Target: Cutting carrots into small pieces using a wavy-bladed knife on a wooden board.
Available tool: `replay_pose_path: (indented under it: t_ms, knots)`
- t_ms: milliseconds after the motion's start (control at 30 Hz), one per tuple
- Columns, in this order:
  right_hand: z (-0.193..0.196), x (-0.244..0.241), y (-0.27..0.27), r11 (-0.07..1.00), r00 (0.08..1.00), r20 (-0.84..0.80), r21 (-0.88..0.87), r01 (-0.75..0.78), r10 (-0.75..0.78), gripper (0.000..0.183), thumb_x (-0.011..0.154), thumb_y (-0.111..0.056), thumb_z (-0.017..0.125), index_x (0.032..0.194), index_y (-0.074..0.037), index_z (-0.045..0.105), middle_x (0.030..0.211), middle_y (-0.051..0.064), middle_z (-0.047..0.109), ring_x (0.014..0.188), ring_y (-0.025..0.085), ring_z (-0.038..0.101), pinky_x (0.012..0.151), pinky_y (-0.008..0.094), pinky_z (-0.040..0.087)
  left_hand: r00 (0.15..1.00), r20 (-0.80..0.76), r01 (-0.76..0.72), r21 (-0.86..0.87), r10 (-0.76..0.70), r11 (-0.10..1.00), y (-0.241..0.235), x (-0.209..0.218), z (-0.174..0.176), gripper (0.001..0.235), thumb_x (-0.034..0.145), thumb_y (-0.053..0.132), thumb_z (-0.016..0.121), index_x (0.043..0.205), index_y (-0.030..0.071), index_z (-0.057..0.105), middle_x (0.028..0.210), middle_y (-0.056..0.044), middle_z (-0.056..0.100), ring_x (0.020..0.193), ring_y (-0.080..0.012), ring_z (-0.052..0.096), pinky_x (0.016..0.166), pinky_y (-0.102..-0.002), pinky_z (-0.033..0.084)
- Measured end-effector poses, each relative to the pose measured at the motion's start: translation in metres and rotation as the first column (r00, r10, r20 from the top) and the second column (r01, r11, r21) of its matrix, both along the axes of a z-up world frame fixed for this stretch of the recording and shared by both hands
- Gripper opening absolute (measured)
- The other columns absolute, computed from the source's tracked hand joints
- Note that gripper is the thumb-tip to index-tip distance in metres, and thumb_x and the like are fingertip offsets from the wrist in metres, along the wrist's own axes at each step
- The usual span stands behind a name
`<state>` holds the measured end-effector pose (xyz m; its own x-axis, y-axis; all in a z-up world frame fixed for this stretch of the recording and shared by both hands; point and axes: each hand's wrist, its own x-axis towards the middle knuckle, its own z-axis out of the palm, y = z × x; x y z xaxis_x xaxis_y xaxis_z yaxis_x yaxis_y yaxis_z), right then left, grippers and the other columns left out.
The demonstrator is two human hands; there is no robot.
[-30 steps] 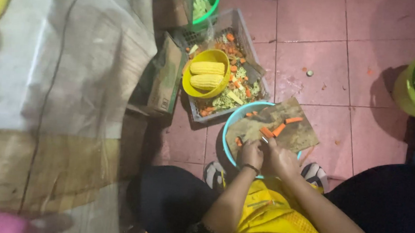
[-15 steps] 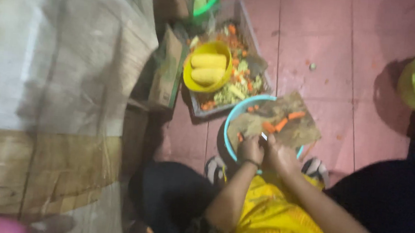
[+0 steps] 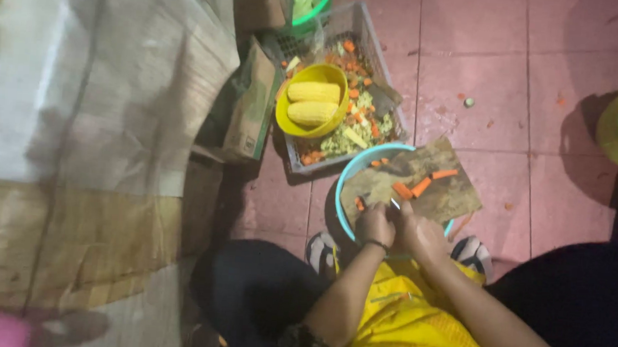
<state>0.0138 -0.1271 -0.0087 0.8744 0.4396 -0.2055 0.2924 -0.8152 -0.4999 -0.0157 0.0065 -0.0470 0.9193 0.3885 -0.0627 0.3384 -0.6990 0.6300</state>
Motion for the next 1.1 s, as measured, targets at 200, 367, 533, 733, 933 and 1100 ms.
replay_pose_path:
  t_ms: [200,367,533,733,933,1100]
  knots:
    - [0.025,-0.008,0.017,0.994,0.985,0.173,0.106,-0.004,-0.015,0.035,0.081,-0.018,0.061,0.111,-0.003,0.051,0.088,0.031,0.07,0.077,0.05,0.071,0.065,0.06,0.054,0.998,-0.006,-0.056,-0.085,0.056,0.995,-0.002,0.005,-0.027,0.013,0.083,0.018,0.076,0.085,0.01,0.066,0.091,-0.015,0.069,0.088,-0.0375,0.068,0.079,-0.049,0.054]
    - [0.029,0.014,0.008,0.992,0.995,0.001,-0.077,0.099,-0.099,0.046,0.084,-0.03,0.067,0.116,-0.003,0.049,0.08,0.031,0.07,0.076,0.05,0.07,0.068,0.06,0.054,0.999,0.029,-0.031,-0.117,0.035,0.993,-0.006,0.0,-0.028,0.013,0.08,0.013,0.072,0.089,0.012,0.064,0.097,-0.01,0.068,0.096,-0.0332,0.068,0.082,-0.045,0.055]
    - [0.078,0.027,-0.015,0.971,0.969,0.074,-0.014,0.239,-0.238,0.031,0.095,-0.033,0.064,0.111,-0.008,0.056,0.087,0.027,0.072,0.082,0.048,0.07,0.071,0.059,0.054,0.984,-0.144,0.081,-0.157,-0.103,0.984,0.002,0.004,0.053,0.048,0.073,0.02,0.085,0.113,0.013,0.061,0.117,-0.012,0.061,0.11,-0.0334,0.062,0.091,-0.045,0.052]
    - [0.065,0.035,-0.045,0.916,0.962,-0.14,-0.363,0.17,-0.234,0.053,0.068,-0.012,0.074,0.119,-0.012,0.06,0.092,0.023,0.075,0.09,0.043,0.074,0.072,0.053,0.06,0.952,-0.139,0.258,-0.127,-0.274,0.958,-0.008,0.004,0.078,0.075,0.072,0.025,0.088,0.139,0.019,0.055,0.13,-0.017,0.048,0.121,-0.0357,0.055,0.097,-0.046,0.051]
    - [0.011,0.021,-0.028,0.982,0.986,-0.014,-0.092,0.167,-0.169,0.033,0.092,-0.035,0.068,0.108,-0.007,0.067,0.094,0.027,0.073,0.09,0.046,0.071,0.08,0.055,0.056,0.943,-0.061,0.329,0.013,-0.327,0.944,-0.009,0.008,0.032,0.046,0.091,0.021,0.073,0.135,0.026,0.062,0.126,-0.01,0.057,0.118,-0.0322,0.06,0.098,-0.044,0.053]
    - [0.0,0.036,-0.035,0.971,0.973,-0.059,-0.099,0.217,-0.223,0.037,0.088,-0.033,0.07,0.112,-0.005,0.066,0.09,0.029,0.071,0.087,0.048,0.069,0.077,0.057,0.055,0.963,-0.09,0.267,0.175,-0.255,0.948,0.011,0.025,0.019,0.026,0.093,0.023,0.069,0.119,0.023,0.067,0.121,-0.009,0.059,0.109,-0.0335,0.06,0.089,-0.048,0.053]
